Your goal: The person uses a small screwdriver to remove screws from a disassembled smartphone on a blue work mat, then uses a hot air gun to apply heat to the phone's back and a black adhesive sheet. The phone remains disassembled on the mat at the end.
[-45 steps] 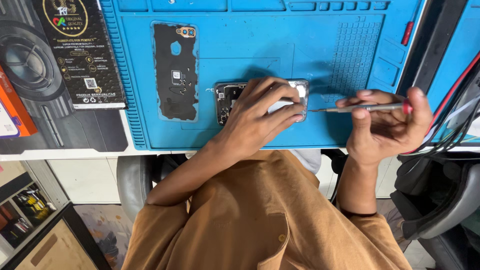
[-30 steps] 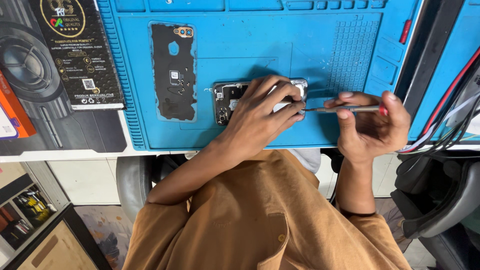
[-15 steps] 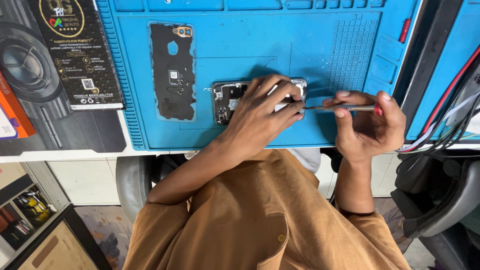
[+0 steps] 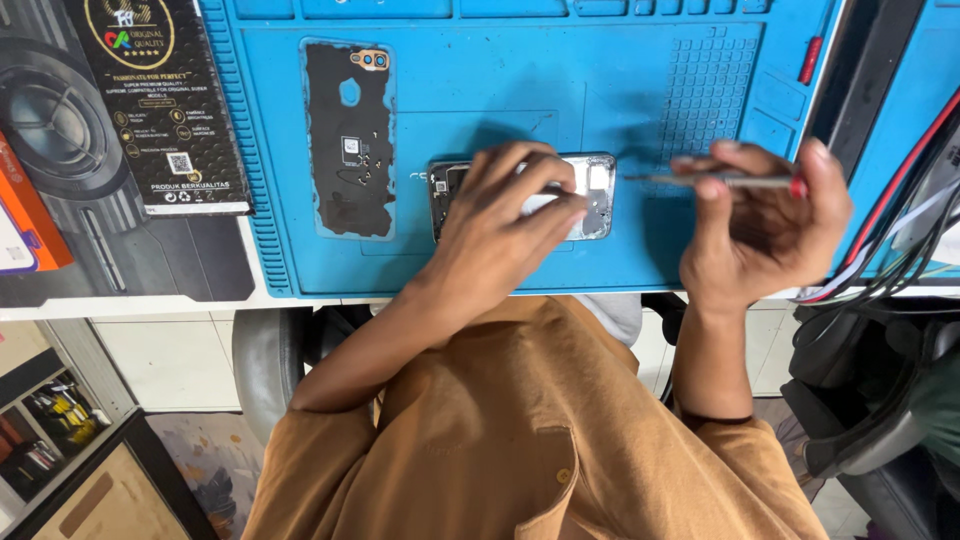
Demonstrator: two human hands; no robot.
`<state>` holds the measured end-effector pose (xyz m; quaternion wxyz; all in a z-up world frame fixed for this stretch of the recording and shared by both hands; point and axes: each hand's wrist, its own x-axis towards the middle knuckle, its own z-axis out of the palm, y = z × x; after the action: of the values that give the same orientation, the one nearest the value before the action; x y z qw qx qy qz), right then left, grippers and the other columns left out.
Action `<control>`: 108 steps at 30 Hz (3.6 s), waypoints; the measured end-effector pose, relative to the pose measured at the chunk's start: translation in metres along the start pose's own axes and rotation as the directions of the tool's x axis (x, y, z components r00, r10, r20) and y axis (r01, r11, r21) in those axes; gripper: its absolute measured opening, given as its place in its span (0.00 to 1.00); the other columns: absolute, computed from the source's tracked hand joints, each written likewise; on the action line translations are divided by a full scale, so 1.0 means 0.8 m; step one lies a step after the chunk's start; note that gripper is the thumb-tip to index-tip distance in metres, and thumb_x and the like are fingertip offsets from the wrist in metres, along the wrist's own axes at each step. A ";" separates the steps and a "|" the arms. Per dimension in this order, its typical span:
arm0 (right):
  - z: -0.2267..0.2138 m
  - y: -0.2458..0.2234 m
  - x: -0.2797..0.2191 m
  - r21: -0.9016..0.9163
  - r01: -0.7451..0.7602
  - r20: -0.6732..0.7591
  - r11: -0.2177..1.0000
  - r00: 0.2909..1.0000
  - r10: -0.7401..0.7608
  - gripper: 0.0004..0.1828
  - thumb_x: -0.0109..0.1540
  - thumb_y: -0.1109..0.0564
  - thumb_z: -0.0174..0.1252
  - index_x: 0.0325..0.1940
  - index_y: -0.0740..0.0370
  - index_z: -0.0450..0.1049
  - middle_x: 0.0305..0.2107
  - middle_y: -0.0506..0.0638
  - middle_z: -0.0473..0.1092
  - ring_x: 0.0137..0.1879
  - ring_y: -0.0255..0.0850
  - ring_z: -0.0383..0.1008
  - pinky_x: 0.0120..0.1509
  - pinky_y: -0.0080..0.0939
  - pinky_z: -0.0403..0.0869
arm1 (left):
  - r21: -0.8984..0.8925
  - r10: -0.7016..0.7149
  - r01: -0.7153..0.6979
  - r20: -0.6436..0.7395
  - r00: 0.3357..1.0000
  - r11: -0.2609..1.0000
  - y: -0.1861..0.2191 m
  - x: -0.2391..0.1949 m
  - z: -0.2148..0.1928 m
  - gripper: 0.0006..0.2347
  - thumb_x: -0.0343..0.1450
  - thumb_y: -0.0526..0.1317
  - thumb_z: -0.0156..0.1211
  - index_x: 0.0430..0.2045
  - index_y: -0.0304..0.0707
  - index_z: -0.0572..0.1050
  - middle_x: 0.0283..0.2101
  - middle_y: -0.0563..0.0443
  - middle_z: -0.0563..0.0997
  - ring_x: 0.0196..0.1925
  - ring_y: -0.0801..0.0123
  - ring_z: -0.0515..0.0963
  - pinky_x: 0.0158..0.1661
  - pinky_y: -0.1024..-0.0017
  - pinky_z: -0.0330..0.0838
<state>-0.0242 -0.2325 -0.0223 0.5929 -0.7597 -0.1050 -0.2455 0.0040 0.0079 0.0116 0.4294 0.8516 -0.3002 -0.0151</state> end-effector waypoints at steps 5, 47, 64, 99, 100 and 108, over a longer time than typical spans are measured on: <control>0.010 -0.009 -0.002 -0.064 -0.112 0.030 0.992 0.993 0.114 0.30 0.75 0.72 0.60 0.77 0.58 0.56 0.53 0.67 0.74 0.54 0.52 0.82 0.58 0.50 0.83 | 0.117 -0.047 0.063 -0.135 0.990 0.991 -0.009 -0.017 -0.040 0.06 0.70 0.34 0.71 0.38 0.37 0.81 0.48 0.53 0.77 0.55 0.62 0.75 0.53 0.61 0.68; 0.035 -0.054 0.109 -0.200 0.235 0.361 0.951 0.920 -0.151 0.15 0.58 0.68 0.70 0.47 0.74 0.77 0.35 0.63 0.78 0.40 0.49 0.78 0.45 0.44 0.73 | 0.181 -0.194 0.246 -0.264 0.945 0.952 -0.020 -0.076 -0.102 0.12 0.67 0.31 0.69 0.44 0.35 0.83 0.50 0.53 0.77 0.54 0.60 0.74 0.55 0.59 0.64; 0.028 -0.046 0.104 -0.340 0.446 0.341 0.828 0.879 -0.334 0.15 0.58 0.65 0.62 0.48 0.76 0.76 0.37 0.65 0.79 0.51 0.62 0.78 0.52 0.53 0.81 | 0.079 -0.008 0.024 -0.195 0.981 0.997 -0.006 -0.020 -0.045 0.09 0.70 0.34 0.70 0.43 0.37 0.82 0.49 0.53 0.76 0.55 0.62 0.74 0.58 0.60 0.66; 0.023 -0.029 0.093 -0.123 0.286 0.245 0.950 0.937 -0.250 0.12 0.69 0.64 0.60 0.55 0.71 0.75 0.40 0.68 0.79 0.46 0.52 0.80 0.43 0.40 0.78 | 0.083 -0.128 0.130 -0.025 0.991 0.988 0.007 0.031 0.030 0.13 0.69 0.38 0.70 0.44 0.30 0.80 0.49 0.48 0.72 0.54 0.60 0.71 0.53 0.60 0.66; 0.024 -0.028 0.094 -0.132 0.314 0.258 0.940 0.927 -0.273 0.13 0.66 0.62 0.62 0.54 0.72 0.74 0.39 0.68 0.78 0.45 0.53 0.80 0.44 0.42 0.77 | 0.081 -0.123 0.126 -0.030 0.992 0.989 0.006 0.031 0.030 0.13 0.68 0.38 0.69 0.44 0.30 0.80 0.49 0.49 0.72 0.54 0.60 0.71 0.53 0.60 0.66; 0.026 -0.033 0.092 -0.209 0.280 0.264 0.937 0.939 -0.222 0.13 0.67 0.65 0.57 0.55 0.72 0.75 0.42 0.68 0.78 0.53 0.61 0.77 0.46 0.44 0.83 | 0.089 -0.135 0.136 -0.019 0.991 0.987 0.003 0.030 0.033 0.13 0.69 0.38 0.69 0.43 0.30 0.80 0.49 0.49 0.72 0.53 0.62 0.71 0.53 0.61 0.67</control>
<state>0.0320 -0.2154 0.0330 0.4418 -0.8306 -0.2408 -0.2385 0.0147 -0.0251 0.0023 0.3905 0.8885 -0.2395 -0.0254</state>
